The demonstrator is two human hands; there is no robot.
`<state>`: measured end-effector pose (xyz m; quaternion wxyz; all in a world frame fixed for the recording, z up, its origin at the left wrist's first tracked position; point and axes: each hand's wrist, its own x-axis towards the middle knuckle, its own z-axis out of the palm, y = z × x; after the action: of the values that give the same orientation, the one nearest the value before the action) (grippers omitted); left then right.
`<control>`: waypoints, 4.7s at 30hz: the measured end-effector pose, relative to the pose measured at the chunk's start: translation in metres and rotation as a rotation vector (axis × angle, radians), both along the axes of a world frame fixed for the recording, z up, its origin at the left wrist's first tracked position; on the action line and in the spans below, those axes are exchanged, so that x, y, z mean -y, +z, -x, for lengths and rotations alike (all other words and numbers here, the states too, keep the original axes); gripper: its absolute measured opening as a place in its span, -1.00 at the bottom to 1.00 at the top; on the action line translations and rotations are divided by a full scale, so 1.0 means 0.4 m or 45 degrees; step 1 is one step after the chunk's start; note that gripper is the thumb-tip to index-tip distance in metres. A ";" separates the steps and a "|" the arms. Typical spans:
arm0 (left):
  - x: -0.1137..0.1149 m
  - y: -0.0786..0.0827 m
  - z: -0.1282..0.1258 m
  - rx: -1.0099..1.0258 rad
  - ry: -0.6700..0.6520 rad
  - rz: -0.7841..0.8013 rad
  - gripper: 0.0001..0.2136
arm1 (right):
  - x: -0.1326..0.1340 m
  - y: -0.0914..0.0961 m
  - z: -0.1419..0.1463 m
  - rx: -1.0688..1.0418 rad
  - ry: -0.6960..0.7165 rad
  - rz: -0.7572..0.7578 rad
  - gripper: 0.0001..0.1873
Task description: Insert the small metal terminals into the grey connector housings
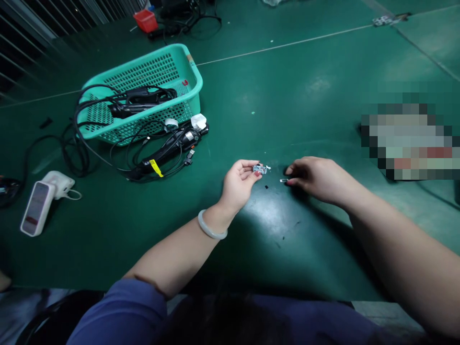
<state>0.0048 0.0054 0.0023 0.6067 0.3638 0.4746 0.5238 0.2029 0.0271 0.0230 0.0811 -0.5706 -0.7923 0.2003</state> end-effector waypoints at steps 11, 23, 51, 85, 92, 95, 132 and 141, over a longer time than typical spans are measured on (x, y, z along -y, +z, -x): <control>0.001 0.011 0.001 0.070 0.105 0.002 -0.85 | -0.008 -0.015 0.014 -0.182 -0.232 -0.276 -0.79; 0.003 0.012 0.003 0.056 0.082 0.003 -0.84 | -0.062 0.011 -0.103 -0.128 -0.684 -0.352 -0.69; 0.001 0.007 0.000 -0.089 -0.017 -0.038 -0.73 | -0.001 -0.044 0.104 -0.092 -0.118 -0.413 -0.76; -0.001 0.017 0.004 0.133 -0.006 0.075 -0.84 | -0.031 -0.014 -0.016 -0.210 0.192 -0.024 -0.89; -0.003 0.005 0.000 0.118 0.035 0.024 -0.78 | 0.010 -0.014 0.041 -0.192 0.262 -0.264 -0.79; -0.004 0.002 -0.001 0.099 0.048 0.023 -0.78 | 0.025 -0.014 0.059 -0.190 0.372 -0.258 -0.80; 0.004 0.006 0.001 0.076 -0.157 0.035 -0.69 | 0.041 -0.006 0.077 -0.555 0.152 -0.710 -0.92; 0.002 0.009 0.002 0.107 -0.067 0.056 -0.74 | 0.012 -0.020 0.041 -0.427 0.072 -0.495 -0.93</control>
<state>0.0041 0.0047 0.0058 0.6475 0.3404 0.4502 0.5120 0.1865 0.0222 0.0149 0.3140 -0.4808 -0.8069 0.1383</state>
